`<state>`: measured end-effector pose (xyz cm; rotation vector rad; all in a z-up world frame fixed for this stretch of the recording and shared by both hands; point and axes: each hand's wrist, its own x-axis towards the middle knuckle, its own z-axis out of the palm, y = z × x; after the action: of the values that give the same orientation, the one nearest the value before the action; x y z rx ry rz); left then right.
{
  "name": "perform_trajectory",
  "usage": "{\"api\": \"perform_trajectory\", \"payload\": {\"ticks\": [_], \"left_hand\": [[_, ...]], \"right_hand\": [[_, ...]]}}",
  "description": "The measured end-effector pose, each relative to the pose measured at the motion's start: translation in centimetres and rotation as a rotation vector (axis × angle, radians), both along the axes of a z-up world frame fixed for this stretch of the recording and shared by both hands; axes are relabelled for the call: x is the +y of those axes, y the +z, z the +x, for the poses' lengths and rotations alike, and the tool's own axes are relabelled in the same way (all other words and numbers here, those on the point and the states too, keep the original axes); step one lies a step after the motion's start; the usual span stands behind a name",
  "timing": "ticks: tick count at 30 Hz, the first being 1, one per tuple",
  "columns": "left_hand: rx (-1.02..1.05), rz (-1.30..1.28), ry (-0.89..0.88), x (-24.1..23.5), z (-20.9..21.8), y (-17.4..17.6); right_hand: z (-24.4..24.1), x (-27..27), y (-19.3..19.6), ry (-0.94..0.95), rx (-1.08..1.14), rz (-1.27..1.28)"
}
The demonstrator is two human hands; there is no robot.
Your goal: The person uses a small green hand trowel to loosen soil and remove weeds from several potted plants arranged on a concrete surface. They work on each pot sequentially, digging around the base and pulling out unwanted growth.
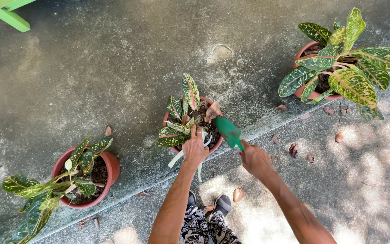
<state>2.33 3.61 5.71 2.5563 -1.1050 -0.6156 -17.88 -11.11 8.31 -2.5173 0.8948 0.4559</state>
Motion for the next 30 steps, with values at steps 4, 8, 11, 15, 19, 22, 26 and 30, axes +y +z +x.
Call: {"api": "perform_trajectory", "payload": {"ticks": [4, 8, 11, 15, 19, 22, 26, 30], "left_hand": [[-0.019, -0.077, 0.011, 0.1, 0.0, 0.8], [0.054, -0.068, 0.039, 0.0, 0.2, 1.3], [0.086, 0.006, 0.047, 0.2, 0.2, 1.5], [0.067, -0.060, 0.075, -0.2, 0.3, 1.2], [0.050, -0.036, 0.084, -0.5, 0.1, 0.6], [0.068, 0.005, 0.095, -0.8, 0.4, 0.4], [0.085, 0.021, 0.102, -0.8, 0.4, 0.5], [0.103, 0.040, 0.108, -0.8, 0.4, 0.7]], "right_hand": [[3.4, 0.1, -1.1, 0.144, -0.095, -0.107], [2.3, 1.3, 0.6, 0.178, -0.070, -0.109], [0.5, 2.4, 2.1, 0.183, -0.071, -0.110], [2.4, 0.5, 2.0, 0.161, 0.085, -0.146], [6.8, -1.8, 0.1, 0.270, 0.032, -0.250], [8.5, -1.6, -0.1, 0.378, 0.120, -0.220], [7.1, -1.0, 1.5, 0.504, 0.111, -0.340], [5.3, -0.8, 3.0, 0.372, 0.117, -0.283]]}}
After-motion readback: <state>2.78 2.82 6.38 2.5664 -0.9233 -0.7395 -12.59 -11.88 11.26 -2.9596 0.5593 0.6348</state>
